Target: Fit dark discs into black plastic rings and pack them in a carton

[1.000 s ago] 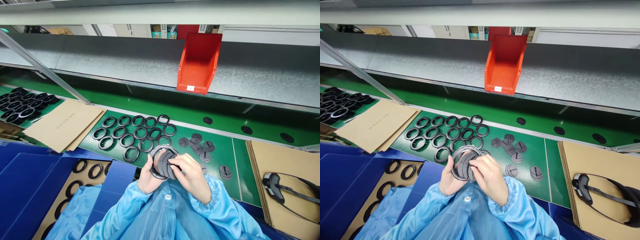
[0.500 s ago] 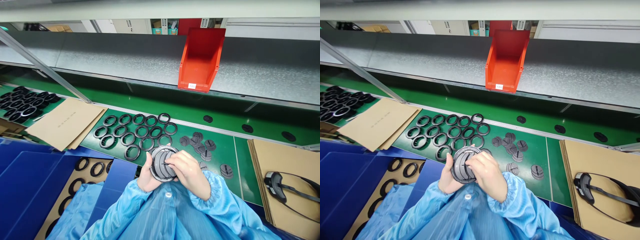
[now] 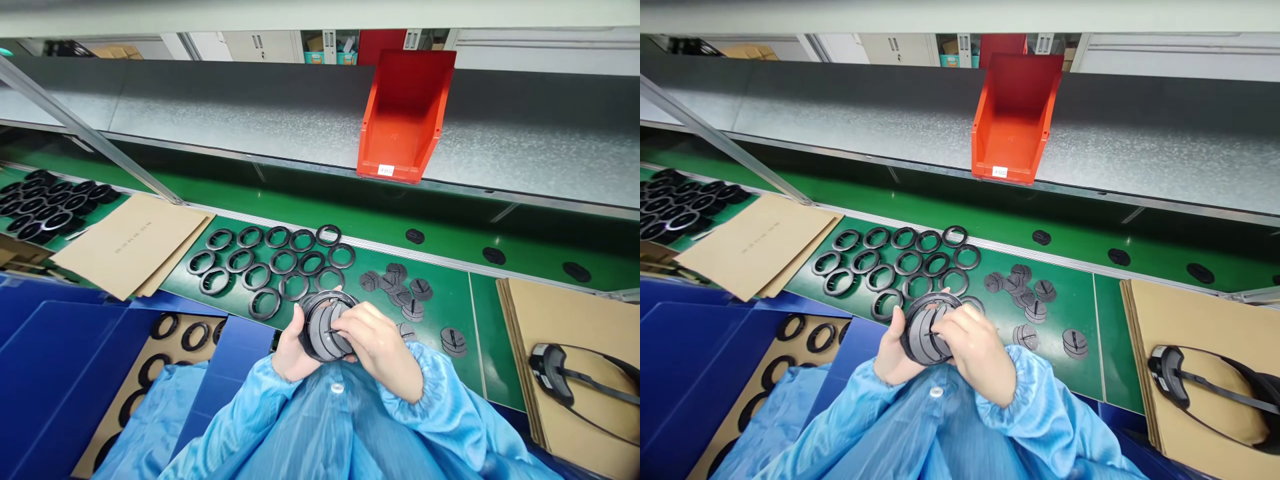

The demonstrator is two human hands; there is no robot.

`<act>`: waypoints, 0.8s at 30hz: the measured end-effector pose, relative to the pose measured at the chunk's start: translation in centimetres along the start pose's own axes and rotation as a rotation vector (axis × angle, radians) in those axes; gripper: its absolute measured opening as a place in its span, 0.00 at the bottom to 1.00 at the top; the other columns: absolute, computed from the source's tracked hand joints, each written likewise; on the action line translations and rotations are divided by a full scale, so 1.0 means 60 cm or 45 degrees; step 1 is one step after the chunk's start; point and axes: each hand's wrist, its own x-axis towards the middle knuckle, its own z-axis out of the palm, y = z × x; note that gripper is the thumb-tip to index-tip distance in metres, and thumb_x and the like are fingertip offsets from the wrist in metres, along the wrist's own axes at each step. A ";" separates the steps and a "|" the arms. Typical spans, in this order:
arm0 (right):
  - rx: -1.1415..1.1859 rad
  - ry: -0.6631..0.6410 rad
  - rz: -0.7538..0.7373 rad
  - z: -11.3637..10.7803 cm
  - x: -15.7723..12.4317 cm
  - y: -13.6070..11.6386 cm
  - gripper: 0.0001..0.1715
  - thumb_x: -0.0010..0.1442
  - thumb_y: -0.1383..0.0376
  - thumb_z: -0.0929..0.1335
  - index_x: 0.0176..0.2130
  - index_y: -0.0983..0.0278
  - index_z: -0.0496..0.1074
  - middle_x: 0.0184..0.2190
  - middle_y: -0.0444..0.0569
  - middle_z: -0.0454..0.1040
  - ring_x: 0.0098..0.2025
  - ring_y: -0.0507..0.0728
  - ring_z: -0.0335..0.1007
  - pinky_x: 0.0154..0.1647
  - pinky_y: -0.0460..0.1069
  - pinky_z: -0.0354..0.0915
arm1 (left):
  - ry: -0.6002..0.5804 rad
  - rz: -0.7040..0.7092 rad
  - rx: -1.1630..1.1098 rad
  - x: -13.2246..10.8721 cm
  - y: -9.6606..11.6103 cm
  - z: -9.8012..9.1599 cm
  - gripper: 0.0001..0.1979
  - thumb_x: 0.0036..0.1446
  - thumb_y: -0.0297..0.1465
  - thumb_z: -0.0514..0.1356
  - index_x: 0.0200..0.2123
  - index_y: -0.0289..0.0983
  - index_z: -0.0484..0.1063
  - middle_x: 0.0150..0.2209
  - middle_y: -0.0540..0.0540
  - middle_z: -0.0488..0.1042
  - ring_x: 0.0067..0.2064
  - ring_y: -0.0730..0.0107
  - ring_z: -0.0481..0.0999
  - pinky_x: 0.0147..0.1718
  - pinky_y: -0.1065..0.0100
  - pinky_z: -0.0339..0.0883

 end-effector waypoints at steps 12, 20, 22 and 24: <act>-0.049 0.069 0.065 0.005 -0.001 -0.004 0.14 0.69 0.74 0.61 0.48 0.64 0.72 0.41 0.52 0.74 0.44 0.58 0.67 0.42 0.52 0.68 | 0.173 0.017 0.060 0.001 -0.007 0.004 0.30 0.64 0.45 0.54 0.66 0.42 0.59 0.57 0.39 0.72 0.62 0.50 0.67 0.63 0.47 0.53; 0.015 0.093 -0.021 0.014 -0.012 0.001 0.17 0.69 0.75 0.60 0.52 0.65 0.70 0.45 0.55 0.73 0.47 0.59 0.64 0.46 0.54 0.69 | 0.178 0.030 0.089 -0.009 -0.004 -0.015 0.23 0.63 0.42 0.55 0.55 0.34 0.73 0.54 0.39 0.75 0.64 0.53 0.64 0.67 0.53 0.47; 0.042 0.100 -0.042 0.015 -0.014 0.006 0.16 0.69 0.75 0.60 0.52 0.66 0.70 0.45 0.54 0.73 0.47 0.59 0.64 0.47 0.54 0.69 | 0.155 0.008 0.118 -0.009 -0.002 -0.015 0.25 0.62 0.44 0.56 0.56 0.34 0.72 0.55 0.37 0.74 0.66 0.49 0.61 0.67 0.48 0.46; 0.064 0.100 -0.061 0.017 -0.015 0.011 0.15 0.69 0.74 0.60 0.52 0.65 0.70 0.45 0.54 0.74 0.48 0.58 0.65 0.48 0.53 0.69 | 0.153 0.008 0.140 -0.008 -0.001 -0.015 0.29 0.59 0.43 0.59 0.59 0.34 0.69 0.56 0.36 0.73 0.66 0.46 0.61 0.67 0.46 0.47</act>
